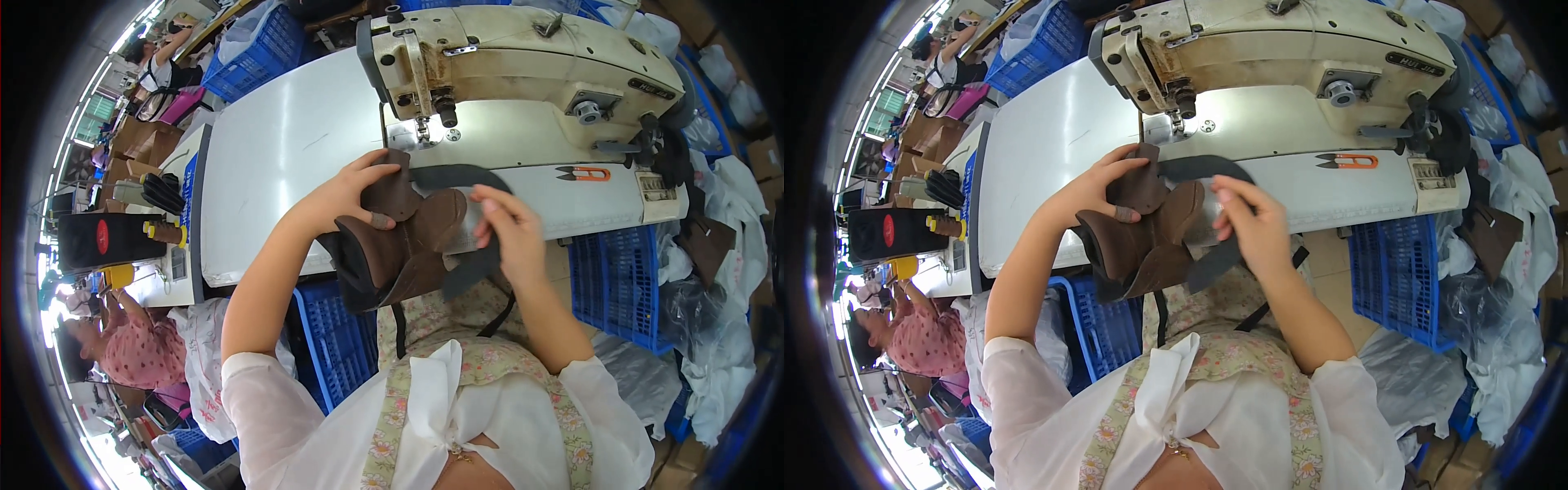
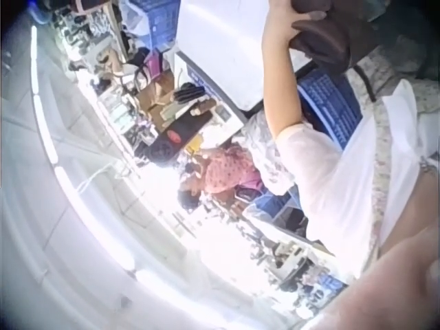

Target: The recorder stitches a leather component onto a shoe upper using an industrial sewing machine.

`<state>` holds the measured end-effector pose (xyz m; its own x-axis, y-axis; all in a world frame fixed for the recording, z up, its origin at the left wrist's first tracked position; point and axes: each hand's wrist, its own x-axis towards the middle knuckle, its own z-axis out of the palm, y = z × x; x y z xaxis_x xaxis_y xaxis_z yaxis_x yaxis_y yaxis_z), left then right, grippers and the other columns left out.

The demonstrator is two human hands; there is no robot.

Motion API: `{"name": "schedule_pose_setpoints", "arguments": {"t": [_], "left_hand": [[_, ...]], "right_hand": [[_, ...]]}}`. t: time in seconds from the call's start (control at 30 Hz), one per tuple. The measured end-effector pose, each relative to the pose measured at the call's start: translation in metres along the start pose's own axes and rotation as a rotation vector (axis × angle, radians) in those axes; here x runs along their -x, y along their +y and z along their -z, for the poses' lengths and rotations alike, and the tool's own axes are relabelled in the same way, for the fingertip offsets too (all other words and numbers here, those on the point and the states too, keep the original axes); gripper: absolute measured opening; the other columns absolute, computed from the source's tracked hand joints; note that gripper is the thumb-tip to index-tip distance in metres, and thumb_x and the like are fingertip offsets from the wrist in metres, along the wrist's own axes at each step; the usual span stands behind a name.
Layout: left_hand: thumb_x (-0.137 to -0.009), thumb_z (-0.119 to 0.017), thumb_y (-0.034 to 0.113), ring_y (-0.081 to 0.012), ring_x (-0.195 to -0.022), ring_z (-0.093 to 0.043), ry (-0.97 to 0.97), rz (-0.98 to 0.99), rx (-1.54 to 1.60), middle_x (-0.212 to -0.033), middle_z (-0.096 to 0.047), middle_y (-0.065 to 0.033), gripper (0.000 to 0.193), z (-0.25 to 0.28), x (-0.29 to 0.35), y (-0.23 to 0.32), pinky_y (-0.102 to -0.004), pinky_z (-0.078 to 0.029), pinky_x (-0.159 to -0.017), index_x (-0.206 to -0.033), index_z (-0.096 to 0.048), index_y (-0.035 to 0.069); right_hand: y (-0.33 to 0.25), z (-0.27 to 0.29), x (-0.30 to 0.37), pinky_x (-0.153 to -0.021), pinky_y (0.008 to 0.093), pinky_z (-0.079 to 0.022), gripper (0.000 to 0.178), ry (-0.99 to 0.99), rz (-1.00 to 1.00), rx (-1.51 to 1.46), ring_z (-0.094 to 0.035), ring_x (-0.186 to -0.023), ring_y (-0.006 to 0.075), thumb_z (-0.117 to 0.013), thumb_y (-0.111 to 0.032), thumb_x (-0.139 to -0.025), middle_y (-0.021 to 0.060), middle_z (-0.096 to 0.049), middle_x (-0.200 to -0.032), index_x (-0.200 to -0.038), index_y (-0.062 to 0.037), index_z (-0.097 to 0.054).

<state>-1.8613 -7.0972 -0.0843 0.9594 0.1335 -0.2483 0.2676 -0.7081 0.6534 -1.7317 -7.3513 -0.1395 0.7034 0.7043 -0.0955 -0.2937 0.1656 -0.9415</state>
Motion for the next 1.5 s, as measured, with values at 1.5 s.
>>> {"name": "schedule_pose_setpoints", "arguments": {"t": [1.5], "left_hand": [[-0.058,-0.073,0.001,-0.0412,-0.132,-0.042,-0.128,-0.079,-0.531,-0.150,-0.036,-0.0180,0.082,-0.006,-0.039,0.002,-0.0432,-0.045,-0.103,-0.137,-0.053,0.013]], "right_hand": [[-0.018,-0.018,-0.061,-0.098,0.0466,-0.046,0.058,-0.552,-0.071,1.442,-0.055,-0.118,0.0409,-0.065,-0.043,-0.084,0.0243,-0.052,-0.130,-0.130,-0.0090,-0.052]]}}
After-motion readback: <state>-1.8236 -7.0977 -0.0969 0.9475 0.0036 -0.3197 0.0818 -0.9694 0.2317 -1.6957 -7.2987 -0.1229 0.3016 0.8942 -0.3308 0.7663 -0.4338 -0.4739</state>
